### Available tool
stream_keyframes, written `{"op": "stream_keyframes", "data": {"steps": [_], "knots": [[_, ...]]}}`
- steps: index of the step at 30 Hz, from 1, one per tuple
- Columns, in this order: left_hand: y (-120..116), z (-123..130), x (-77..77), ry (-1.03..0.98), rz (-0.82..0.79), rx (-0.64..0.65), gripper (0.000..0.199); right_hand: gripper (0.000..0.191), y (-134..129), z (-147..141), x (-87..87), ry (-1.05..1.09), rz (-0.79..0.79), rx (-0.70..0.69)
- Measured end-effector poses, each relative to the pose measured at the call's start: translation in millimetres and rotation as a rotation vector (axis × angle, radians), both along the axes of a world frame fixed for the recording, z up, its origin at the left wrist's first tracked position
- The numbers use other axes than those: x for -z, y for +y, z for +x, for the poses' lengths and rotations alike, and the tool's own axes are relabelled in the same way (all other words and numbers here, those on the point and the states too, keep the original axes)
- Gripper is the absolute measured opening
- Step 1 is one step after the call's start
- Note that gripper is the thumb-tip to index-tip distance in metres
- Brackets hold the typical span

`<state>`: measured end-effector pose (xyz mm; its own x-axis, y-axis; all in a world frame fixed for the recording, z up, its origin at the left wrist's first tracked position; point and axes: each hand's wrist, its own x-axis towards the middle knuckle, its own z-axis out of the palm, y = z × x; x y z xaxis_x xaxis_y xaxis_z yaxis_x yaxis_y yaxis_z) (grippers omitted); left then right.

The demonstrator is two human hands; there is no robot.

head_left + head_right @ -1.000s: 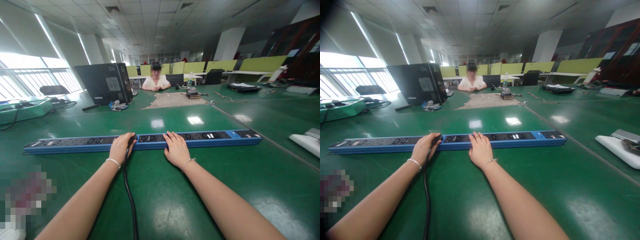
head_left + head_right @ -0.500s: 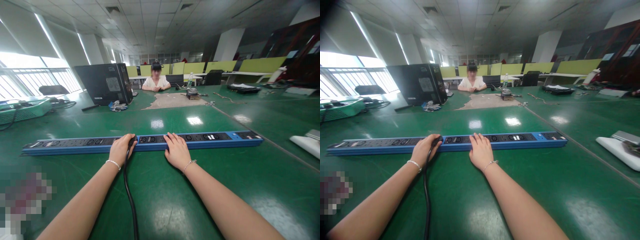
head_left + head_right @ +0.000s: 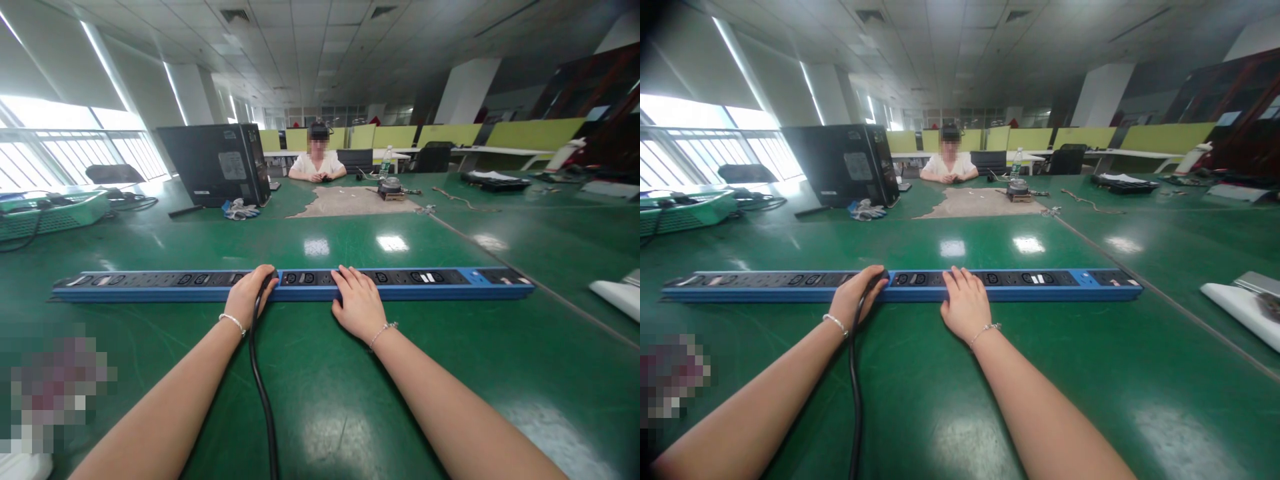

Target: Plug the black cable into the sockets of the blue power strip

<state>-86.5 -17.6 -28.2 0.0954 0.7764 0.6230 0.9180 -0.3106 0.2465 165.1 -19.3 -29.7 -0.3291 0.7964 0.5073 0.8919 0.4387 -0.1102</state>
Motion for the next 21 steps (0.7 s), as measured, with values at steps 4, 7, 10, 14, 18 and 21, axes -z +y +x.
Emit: {"op": "stream_keyframes", "data": {"steps": [4,7,10,14,18,21], "knots": [[-3.3,-2.5,-10.6,-0.110,0.144,-0.030,0.028,0.055,0.2,0.0,0.4,-0.001,0.007,0.006],[-9.6,-20.7,-27.4,-0.218,0.303,-0.175,0.030,0.055,0.5,-0.1,0.7,-0.011,0.000,0.008],[-14.8,-54.2,-36.3,-0.301,0.307,-0.287,0.030,0.054,0.7,0.1,0.9,-0.017,-0.003,0.014],[-16.8,-92.6,-29.9,-0.449,0.193,-0.384,0.027,0.054,0.9,0.5,1.1,-0.014,0.005,0.014],[-14.3,-99.8,-20.6,-0.503,0.059,-0.359,0.023,0.054,1.1,0.4,1.5,-0.016,0.014,0.014],[-11.4,-96.9,-17.4,-0.495,0.047,-0.301,0.025,0.054,1.3,0.4,1.7,-0.020,0.019,0.015]]}}
